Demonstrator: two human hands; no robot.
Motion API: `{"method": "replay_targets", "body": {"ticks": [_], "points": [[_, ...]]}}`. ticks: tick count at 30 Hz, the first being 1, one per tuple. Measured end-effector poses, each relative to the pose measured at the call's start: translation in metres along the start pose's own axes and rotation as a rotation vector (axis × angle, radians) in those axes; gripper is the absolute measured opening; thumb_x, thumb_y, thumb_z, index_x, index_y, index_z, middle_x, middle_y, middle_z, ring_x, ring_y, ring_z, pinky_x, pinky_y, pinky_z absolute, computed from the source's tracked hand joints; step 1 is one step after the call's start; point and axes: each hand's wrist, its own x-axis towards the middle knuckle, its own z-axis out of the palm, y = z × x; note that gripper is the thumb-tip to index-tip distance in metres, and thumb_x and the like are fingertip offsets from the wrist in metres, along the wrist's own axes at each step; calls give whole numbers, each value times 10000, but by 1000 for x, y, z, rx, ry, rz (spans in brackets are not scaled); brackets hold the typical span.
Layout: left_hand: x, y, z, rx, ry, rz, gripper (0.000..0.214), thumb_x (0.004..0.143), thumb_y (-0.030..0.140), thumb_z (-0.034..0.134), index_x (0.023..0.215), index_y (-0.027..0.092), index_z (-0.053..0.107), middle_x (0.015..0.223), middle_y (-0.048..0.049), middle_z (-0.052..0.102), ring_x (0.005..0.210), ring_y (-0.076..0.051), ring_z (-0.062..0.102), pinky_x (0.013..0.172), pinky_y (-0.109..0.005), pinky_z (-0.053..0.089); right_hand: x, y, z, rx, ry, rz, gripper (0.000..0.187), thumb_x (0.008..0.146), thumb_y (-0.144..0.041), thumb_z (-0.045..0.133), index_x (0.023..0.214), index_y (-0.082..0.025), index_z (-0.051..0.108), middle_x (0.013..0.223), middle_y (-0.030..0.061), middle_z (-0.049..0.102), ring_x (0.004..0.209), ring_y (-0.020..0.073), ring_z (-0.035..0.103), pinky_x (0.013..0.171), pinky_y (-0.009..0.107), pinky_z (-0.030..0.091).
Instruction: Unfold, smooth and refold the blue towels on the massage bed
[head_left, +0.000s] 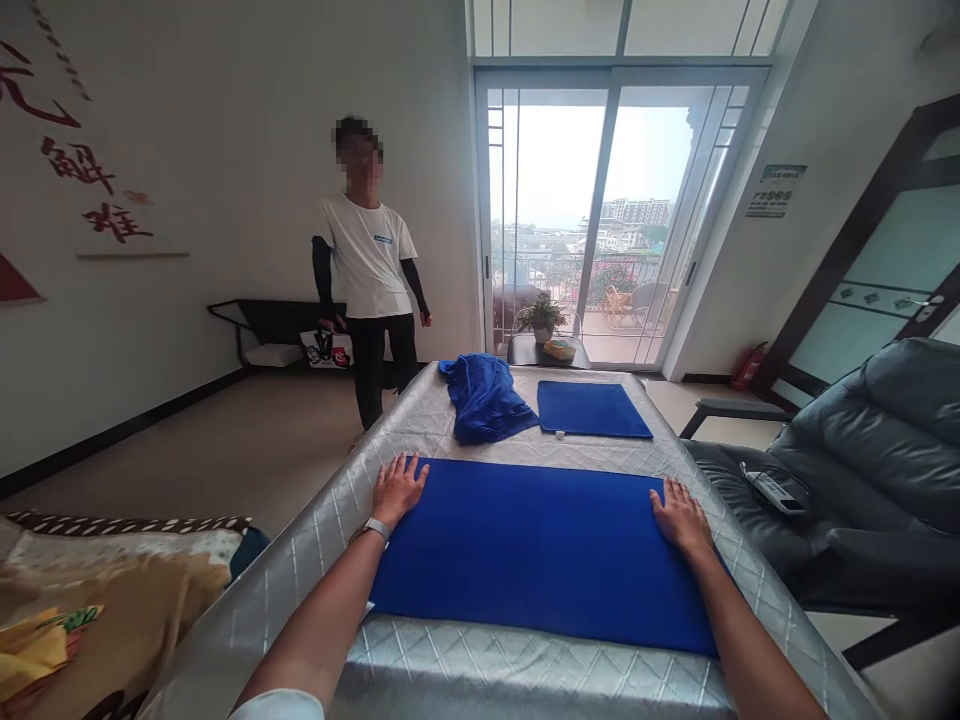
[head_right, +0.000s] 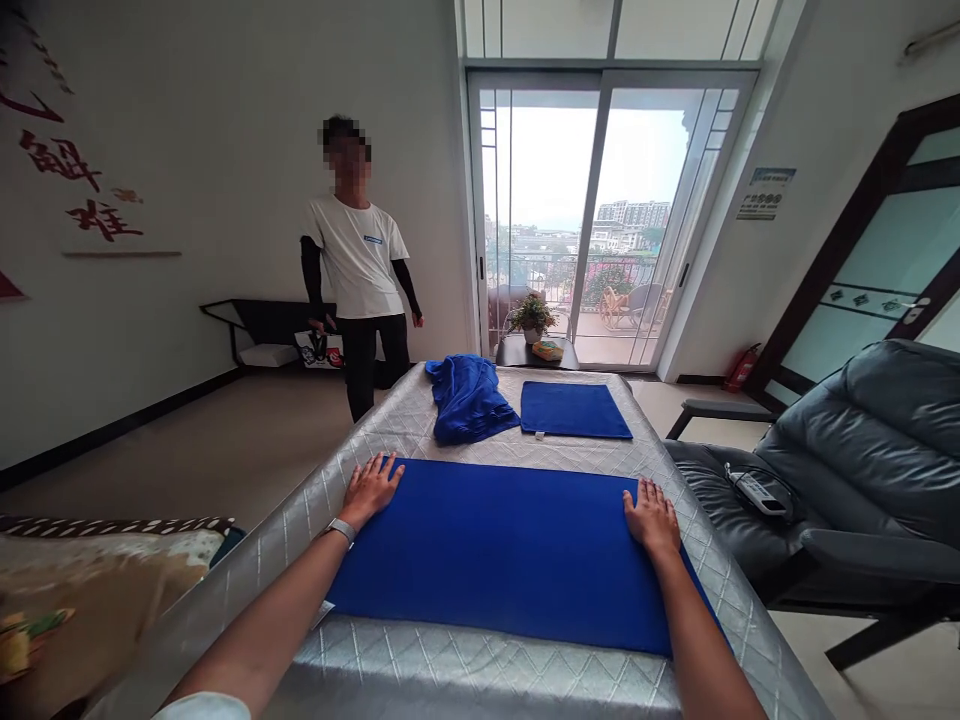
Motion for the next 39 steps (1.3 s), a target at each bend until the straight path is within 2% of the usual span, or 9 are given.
{"method": "replay_targets", "body": {"ticks": [4, 7, 11, 15, 18, 22, 31, 34, 39], "points": [[-2, 7, -13, 36, 94, 38, 600, 1018, 447, 364, 1485, 95, 496, 1574, -201, 430, 1505, -334, 310, 1233, -530, 171, -2, -3, -3, 11, -2, 9, 726, 1006, -471, 171, 1604, -68, 259, 1676, 118, 243, 1543, 243, 190, 1246, 405, 120], [-3, 31, -21, 21, 165, 90, 544, 1019, 346, 353, 1440, 59, 542, 1550, -218, 458, 1492, -336, 338, 1233, -532, 180, -1, -2, -2, 25, 3, 13, 715, 1005, -462, 192, 1604, -78, 265, 1675, 108, 249, 1543, 235, 190, 1246, 400, 121], [-18, 109, -25, -107, 59, 246, 504, 1040, 282, 290, 1401, 96, 590, 1489, -179, 546, 1406, -288, 482, 1179, -472, 338, 0, -2, 0, 32, 6, 22, 707, 1004, -454, 208, 1604, -87, 270, 1675, 94, 250, 1544, 232, 187, 1248, 398, 109], [-46, 202, -21, -202, -12, 557, 536, 1064, 398, 291, 1493, 148, 495, 1565, -133, 467, 1473, -243, 390, 1216, -423, 293, 0, -2, 1, 23, 6, 22, 704, 1007, -455, 191, 1608, -95, 261, 1680, 83, 238, 1546, 222, 179, 1248, 390, 107], [-58, 235, -17, -238, -87, 579, 599, 1065, 488, 253, 1543, 172, 426, 1616, -116, 384, 1512, -254, 314, 1242, -462, 241, -1, -1, 0, 13, 10, 18, 702, 1008, -456, 193, 1609, -99, 261, 1680, 83, 239, 1545, 217, 183, 1247, 381, 107], [-51, 208, -9, -197, -140, 490, 626, 1053, 541, 232, 1576, 226, 371, 1646, -87, 320, 1533, -260, 259, 1251, -495, 199, -1, -1, 0, 3, 19, 18, 704, 1004, -462, 207, 1608, -107, 268, 1673, 89, 259, 1540, 223, 204, 1244, 389, 128], [-1, 39, 2, -53, -118, 64, 655, 1033, 561, 260, 1592, 227, 326, 1658, -109, 292, 1535, -289, 248, 1232, -531, 193, -4, -3, -6, -38, -2, 18, 706, 1009, -458, 177, 1610, -96, 254, 1678, 84, 243, 1544, 221, 194, 1247, 385, 132], [2, 22, 5, -59, -83, 13, 662, 1027, 571, 275, 1584, 220, 348, 1653, -121, 306, 1533, -293, 252, 1232, -524, 190, -8, -7, -12, -59, -12, 28, 698, 1009, -438, 177, 1603, -84, 270, 1673, 92, 256, 1539, 227, 212, 1243, 389, 154], [-3, 29, 4, -67, -42, 2, 677, 1017, 592, 289, 1566, 208, 389, 1648, -134, 316, 1529, -302, 259, 1239, -511, 166, -14, -16, -31, -105, -1, 35, 674, 996, -406, 230, 1574, -80, 347, 1642, 127, 327, 1522, 282, 262, 1235, 487, 168]]}}
